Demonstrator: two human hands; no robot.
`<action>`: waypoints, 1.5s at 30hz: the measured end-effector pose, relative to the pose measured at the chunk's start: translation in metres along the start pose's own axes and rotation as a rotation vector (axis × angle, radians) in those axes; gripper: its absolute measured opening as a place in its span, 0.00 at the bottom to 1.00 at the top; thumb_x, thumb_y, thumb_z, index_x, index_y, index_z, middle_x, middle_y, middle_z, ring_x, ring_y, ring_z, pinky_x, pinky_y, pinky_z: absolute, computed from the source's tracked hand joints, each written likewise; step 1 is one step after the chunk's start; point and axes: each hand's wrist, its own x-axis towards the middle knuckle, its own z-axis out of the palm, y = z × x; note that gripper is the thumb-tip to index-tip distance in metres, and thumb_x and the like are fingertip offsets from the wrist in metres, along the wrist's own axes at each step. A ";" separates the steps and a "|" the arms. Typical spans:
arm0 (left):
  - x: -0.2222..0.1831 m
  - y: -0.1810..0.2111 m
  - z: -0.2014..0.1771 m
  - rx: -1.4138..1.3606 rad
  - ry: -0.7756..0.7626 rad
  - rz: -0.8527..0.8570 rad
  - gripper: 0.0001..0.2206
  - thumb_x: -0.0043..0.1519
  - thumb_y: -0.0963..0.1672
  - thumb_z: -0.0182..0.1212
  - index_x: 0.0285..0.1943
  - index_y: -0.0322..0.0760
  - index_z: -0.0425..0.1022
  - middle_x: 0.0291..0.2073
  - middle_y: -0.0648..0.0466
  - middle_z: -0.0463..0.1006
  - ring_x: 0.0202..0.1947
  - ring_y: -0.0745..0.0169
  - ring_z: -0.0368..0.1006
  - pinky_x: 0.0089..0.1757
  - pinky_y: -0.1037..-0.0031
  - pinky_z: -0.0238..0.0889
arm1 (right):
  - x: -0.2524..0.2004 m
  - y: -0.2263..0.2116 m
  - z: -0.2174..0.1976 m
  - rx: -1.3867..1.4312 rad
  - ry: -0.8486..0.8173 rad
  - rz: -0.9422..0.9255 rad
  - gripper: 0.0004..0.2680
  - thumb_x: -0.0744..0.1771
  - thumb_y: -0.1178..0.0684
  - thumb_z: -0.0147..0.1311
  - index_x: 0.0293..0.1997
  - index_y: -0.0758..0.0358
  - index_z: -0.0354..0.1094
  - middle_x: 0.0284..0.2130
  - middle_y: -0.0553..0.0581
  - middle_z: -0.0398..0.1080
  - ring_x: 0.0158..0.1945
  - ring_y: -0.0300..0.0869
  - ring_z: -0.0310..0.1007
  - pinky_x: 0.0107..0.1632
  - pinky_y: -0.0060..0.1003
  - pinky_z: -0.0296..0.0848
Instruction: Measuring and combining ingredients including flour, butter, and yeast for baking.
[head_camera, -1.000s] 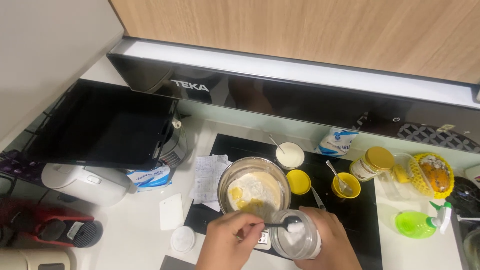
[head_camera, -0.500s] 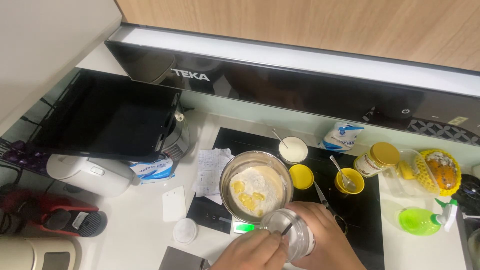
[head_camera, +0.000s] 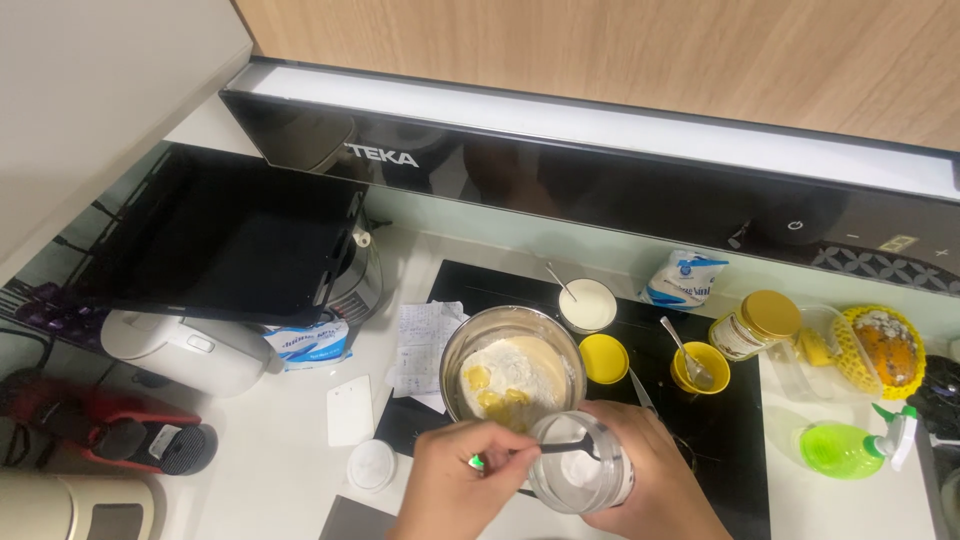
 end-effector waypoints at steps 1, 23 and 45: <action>0.000 0.004 -0.005 0.000 0.001 -0.002 0.04 0.52 0.39 0.75 0.34 0.36 0.86 0.19 0.57 0.80 0.20 0.74 0.72 0.26 0.81 0.65 | 0.000 0.000 0.000 0.001 -0.002 0.000 0.37 0.46 0.57 0.76 0.60 0.56 0.64 0.55 0.55 0.70 0.60 0.50 0.67 0.61 0.46 0.62; -0.009 -0.021 -0.083 0.800 -0.089 0.783 0.13 0.50 0.37 0.65 0.44 0.24 0.80 0.41 0.44 0.82 0.45 0.53 0.78 0.45 0.66 0.74 | -0.005 0.028 -0.010 -0.084 0.129 0.274 0.40 0.45 0.53 0.81 0.63 0.56 0.62 0.58 0.58 0.66 0.60 0.51 0.66 0.59 0.44 0.67; 0.032 0.030 -0.004 0.113 -0.257 0.165 0.04 0.54 0.38 0.68 0.37 0.35 0.83 0.25 0.54 0.79 0.23 0.70 0.75 0.28 0.78 0.68 | 0.013 0.006 -0.013 0.144 -0.061 0.087 0.42 0.45 0.53 0.78 0.66 0.54 0.60 0.55 0.56 0.70 0.57 0.49 0.73 0.57 0.42 0.70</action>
